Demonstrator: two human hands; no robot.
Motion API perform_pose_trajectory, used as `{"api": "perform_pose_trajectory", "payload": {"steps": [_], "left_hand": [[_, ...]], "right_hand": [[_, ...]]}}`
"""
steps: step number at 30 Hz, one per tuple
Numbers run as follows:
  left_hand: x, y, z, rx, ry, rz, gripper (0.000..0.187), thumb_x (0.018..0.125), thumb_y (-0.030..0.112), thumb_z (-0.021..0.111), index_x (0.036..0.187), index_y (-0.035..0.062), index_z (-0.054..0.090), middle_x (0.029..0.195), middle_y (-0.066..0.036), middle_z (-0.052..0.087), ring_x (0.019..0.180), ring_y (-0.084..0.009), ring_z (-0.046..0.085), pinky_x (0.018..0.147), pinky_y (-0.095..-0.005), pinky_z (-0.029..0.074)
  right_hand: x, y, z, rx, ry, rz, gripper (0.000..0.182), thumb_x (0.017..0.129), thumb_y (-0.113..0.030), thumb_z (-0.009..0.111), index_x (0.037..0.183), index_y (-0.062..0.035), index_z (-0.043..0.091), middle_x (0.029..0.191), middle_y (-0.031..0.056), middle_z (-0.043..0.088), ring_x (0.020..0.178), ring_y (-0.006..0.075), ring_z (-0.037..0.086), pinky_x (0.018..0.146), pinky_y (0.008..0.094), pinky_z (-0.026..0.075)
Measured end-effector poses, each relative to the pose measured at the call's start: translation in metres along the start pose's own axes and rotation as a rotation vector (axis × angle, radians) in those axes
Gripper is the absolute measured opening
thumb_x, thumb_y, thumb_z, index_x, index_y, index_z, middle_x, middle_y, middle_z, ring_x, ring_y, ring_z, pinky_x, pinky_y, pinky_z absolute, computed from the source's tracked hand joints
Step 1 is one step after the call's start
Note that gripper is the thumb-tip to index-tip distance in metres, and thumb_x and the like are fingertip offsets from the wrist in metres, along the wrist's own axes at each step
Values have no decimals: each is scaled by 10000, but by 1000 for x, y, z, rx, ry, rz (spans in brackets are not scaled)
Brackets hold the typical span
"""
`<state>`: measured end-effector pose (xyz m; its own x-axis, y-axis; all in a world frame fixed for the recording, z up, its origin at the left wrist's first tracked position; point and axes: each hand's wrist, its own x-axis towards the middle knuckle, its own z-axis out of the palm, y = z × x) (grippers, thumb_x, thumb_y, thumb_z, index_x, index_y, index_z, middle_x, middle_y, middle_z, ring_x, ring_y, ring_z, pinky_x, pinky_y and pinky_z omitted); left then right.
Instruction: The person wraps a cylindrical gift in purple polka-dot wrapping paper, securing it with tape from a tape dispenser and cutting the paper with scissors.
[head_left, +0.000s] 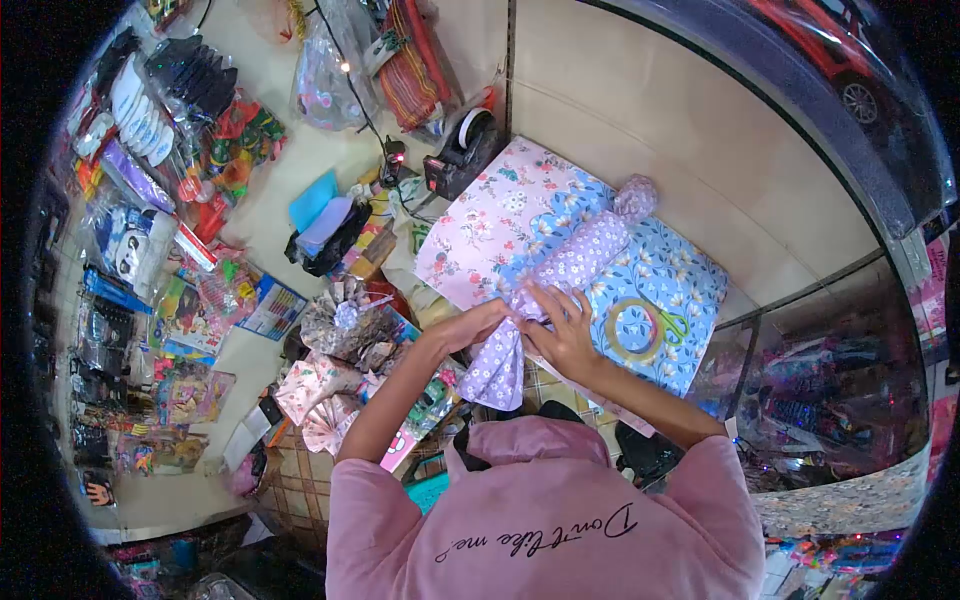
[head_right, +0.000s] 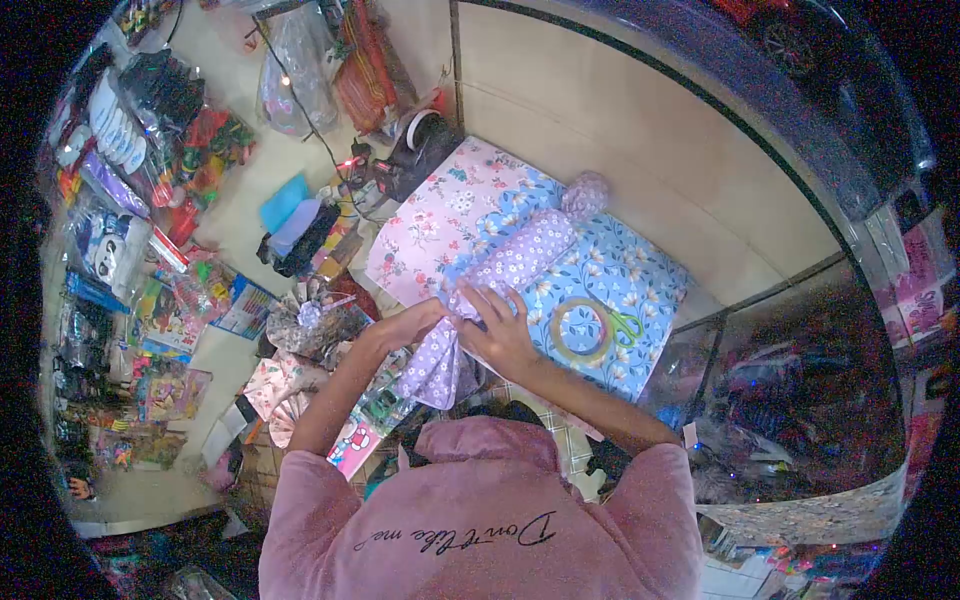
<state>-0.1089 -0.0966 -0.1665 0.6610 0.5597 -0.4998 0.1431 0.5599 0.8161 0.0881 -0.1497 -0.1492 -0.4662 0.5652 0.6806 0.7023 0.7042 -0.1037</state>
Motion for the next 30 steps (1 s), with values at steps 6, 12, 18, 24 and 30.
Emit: {"api": "perform_pose_trajectory", "payload": {"steps": [6, 12, 18, 24, 30], "left_hand": [[0, 4, 6, -52, -117, -6, 364, 878, 309, 469, 1094, 33, 570, 1019, -46, 607, 905, -143, 576, 846, -303, 437], [11, -8, 7, -67, -123, 24, 390, 903, 392, 498, 1082, 62, 603, 921, 9, 589, 810, -68, 504, 721, -221, 388], [6, 1, 4, 274, -137, -20, 472, 880, 489, 519, 1049, 59, 615, 815, 50, 516, 728, -46, 434, 609, -208, 329], [3, 5, 7, 344, -107, -61, 498, 858, 528, 528, 1021, 70, 638, 653, 68, 400, 553, -31, 314, 475, -216, 209], [1, 10, 36, 33, -244, -94, 393, 842, 382, 635, 1001, 30, 566, 817, 49, 476, 745, -50, 439, 629, -210, 360]], "right_hand": [[-13, -2, -4, -50, -60, 52, 455, 665, -195, 708, 1106, -195, 596, 1399, 148, 352, 1243, 290, 360, 1008, 508, 245], [-24, 0, -5, -9, -191, 93, 461, 726, -146, 631, 1180, -189, 556, 1445, 174, 243, 1285, 320, 301, 1032, 522, 220], [-31, -2, -4, -14, -215, 115, 404, 771, -71, 555, 1148, -211, 582, 1452, 173, 218, 1292, 358, 274, 1037, 533, 209], [-19, -7, -27, 179, -128, 178, 195, 747, -109, 615, 916, -164, 695, 1387, 176, 330, 1222, 361, 344, 1007, 507, 242], [-25, 5, -40, 478, 33, 320, 155, 705, -84, 640, 835, -124, 716, 1251, 174, 466, 1155, 327, 423, 997, 468, 267]]}}
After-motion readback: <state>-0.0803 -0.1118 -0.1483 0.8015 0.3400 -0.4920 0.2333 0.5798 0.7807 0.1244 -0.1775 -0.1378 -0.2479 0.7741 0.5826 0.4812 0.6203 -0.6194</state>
